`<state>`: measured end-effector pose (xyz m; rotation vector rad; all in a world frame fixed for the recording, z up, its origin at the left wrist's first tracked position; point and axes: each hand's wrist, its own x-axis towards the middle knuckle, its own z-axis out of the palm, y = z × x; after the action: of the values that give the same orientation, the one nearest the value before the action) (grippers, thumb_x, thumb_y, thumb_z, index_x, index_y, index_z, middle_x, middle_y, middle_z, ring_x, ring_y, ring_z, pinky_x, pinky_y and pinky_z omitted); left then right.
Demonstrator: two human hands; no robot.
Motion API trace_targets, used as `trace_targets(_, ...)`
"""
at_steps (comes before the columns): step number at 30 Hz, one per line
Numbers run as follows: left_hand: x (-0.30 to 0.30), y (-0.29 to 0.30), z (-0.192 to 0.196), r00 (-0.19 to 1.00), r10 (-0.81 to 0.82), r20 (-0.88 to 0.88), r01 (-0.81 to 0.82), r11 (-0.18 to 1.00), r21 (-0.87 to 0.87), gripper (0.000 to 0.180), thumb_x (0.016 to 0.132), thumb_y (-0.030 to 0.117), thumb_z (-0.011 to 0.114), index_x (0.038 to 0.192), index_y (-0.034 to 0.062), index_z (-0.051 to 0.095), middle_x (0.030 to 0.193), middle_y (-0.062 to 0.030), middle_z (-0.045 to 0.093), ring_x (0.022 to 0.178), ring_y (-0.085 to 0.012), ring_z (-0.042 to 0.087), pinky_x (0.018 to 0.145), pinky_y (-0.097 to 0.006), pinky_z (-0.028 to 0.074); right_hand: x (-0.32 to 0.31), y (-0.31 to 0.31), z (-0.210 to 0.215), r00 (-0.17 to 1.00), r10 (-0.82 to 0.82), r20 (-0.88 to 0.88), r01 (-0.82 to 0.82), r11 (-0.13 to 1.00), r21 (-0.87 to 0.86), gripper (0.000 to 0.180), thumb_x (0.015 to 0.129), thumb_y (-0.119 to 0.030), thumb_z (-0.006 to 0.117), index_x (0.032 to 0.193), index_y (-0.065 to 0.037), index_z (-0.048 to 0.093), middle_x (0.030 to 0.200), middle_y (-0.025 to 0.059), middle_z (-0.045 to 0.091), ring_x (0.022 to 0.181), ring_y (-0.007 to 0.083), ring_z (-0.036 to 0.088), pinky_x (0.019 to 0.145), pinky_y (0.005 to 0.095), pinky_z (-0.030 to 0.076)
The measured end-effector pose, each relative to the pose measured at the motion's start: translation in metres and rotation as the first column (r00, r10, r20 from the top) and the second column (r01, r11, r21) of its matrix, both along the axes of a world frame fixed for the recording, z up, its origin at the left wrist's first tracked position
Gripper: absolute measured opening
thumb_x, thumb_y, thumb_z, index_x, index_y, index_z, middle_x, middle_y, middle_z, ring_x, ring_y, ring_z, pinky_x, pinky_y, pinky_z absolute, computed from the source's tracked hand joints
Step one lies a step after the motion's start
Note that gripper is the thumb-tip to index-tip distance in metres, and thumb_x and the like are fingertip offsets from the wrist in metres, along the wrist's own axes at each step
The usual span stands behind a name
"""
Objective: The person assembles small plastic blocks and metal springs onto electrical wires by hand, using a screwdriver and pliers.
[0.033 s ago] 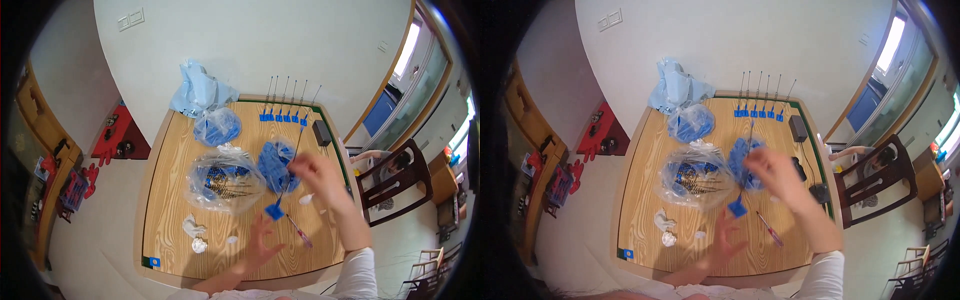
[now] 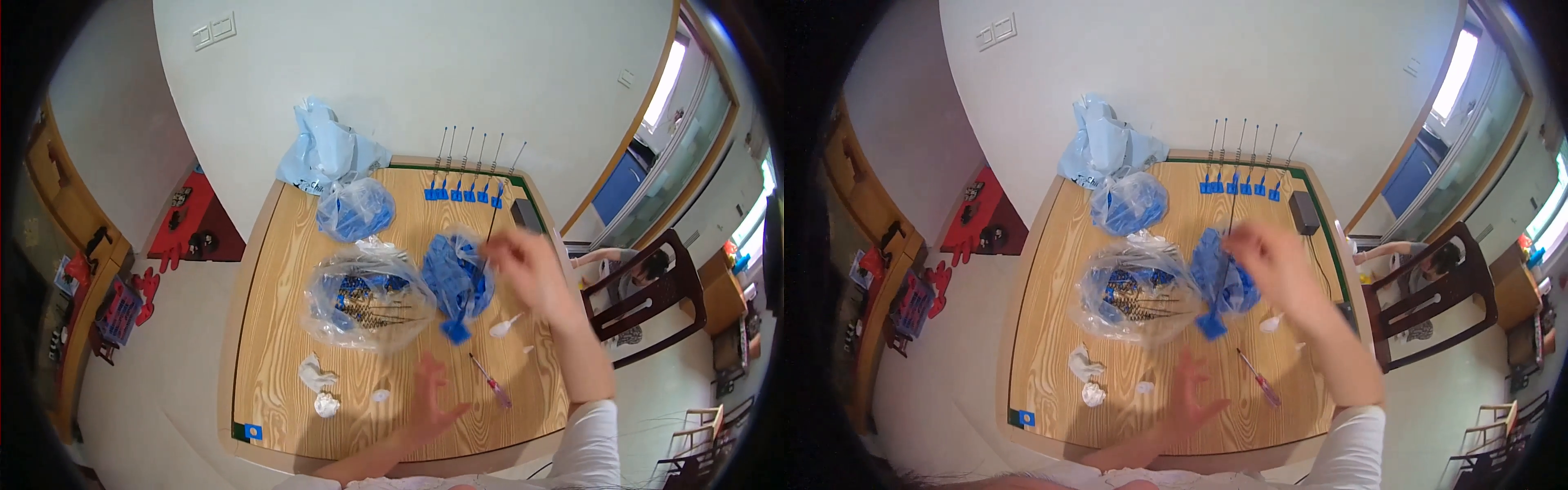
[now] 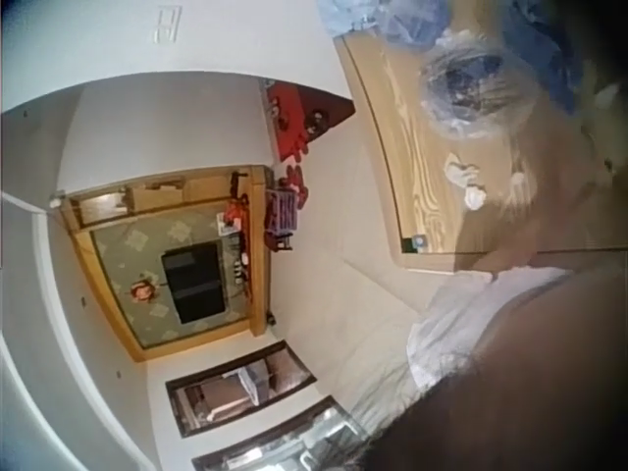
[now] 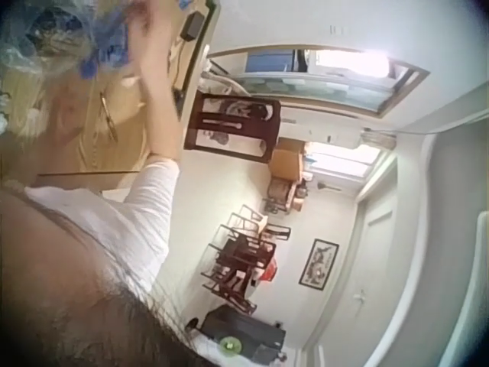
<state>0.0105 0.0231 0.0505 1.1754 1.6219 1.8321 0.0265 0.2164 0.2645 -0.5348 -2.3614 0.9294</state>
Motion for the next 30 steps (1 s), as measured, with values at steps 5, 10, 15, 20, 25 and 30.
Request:
trace_targets(5,0.045,0.013,-0.032,0.894,-0.383,-0.231,0.334,0.915,-0.224,0.053,0.080,0.018,0.062,0.127,0.0061,0.040,0.113,-0.0143,0.045,0.100,-0.0294,0.049,0.077,-0.036,0.047,-0.114,0.116,0.002,0.995,-0.094,-0.030,0.097,0.981,0.168,0.017,0.083,-0.014,0.059,0.083,0.003,0.061,0.065,0.0056,0.060,0.061,0.0117,0.057,0.057,0.0259,0.045)
trace_targets(10,0.072,0.013,-0.079,0.856,-0.473,0.209,0.506,0.850,-0.146,0.031,0.085,0.024,0.059,0.112,0.0089,0.054,0.105,-0.0110,0.049,0.088,-0.0283,0.055,0.075,-0.036,0.047,-0.219,0.195,-0.069,0.966,-0.259,0.001,0.246,0.917,0.316,0.016,0.080,-0.016,0.061,0.081,0.000,0.064,0.071,0.0127,0.064,0.064,0.0198,0.062,0.061,0.0312,0.048)
trace_targets(15,0.076,0.027,-0.107,0.911,-0.299,-0.285,0.317,0.948,0.018,0.026,0.089,0.029,0.055,0.104,0.0086,0.058,0.099,-0.0104,0.052,0.081,-0.0255,0.056,0.073,-0.033,0.045,-0.263,0.221,-0.113,0.934,-0.356,-0.019,0.340,0.876,0.341,0.017,0.079,-0.019,0.060,0.082,-0.003,0.065,0.077,0.0149,0.065,0.072,0.0284,0.063,0.067,0.0368,0.048)
trace_targets(20,0.081,0.036,-0.142,0.750,-0.655,0.086,0.660,0.735,-0.157,0.032,0.091,0.039,0.048,0.107,0.0122,0.057,0.109,-0.0112,0.047,0.100,-0.0252,0.050,0.085,-0.037,0.040,-0.285,0.230,-0.133,0.918,-0.396,0.008,0.371,0.866,0.336,0.018,0.079,-0.020,0.058,0.083,-0.004,0.065,0.078,0.0148,0.065,0.077,0.0304,0.062,0.070,0.0389,0.048)
trace_targets(25,0.056,0.024,-0.095,0.679,-0.624,0.388,0.720,0.670,-0.183,0.032,0.091,0.038,0.047,0.109,0.0134,0.054,0.110,-0.0100,0.045,0.105,-0.0257,0.046,0.089,-0.036,0.038,-0.287,0.237,-0.129,0.903,-0.430,0.018,0.397,0.849,0.347,0.018,0.079,-0.020,0.058,0.085,-0.005,0.065,0.081,0.0154,0.065,0.079,0.0316,0.062,0.071,0.0401,0.049)
trace_targets(30,0.095,0.025,-0.144,0.842,-0.535,0.074,0.537,0.844,-0.008,0.029,0.091,0.037,0.047,0.108,0.0147,0.055,0.109,-0.0065,0.046,0.102,-0.0222,0.049,0.084,-0.033,0.041,-0.286,0.236,-0.132,0.883,-0.466,0.049,0.422,0.837,0.348,0.018,0.080,-0.020,0.058,0.087,-0.005,0.065,0.083,0.0160,0.065,0.081,0.0326,0.062,0.072,0.0410,0.049)
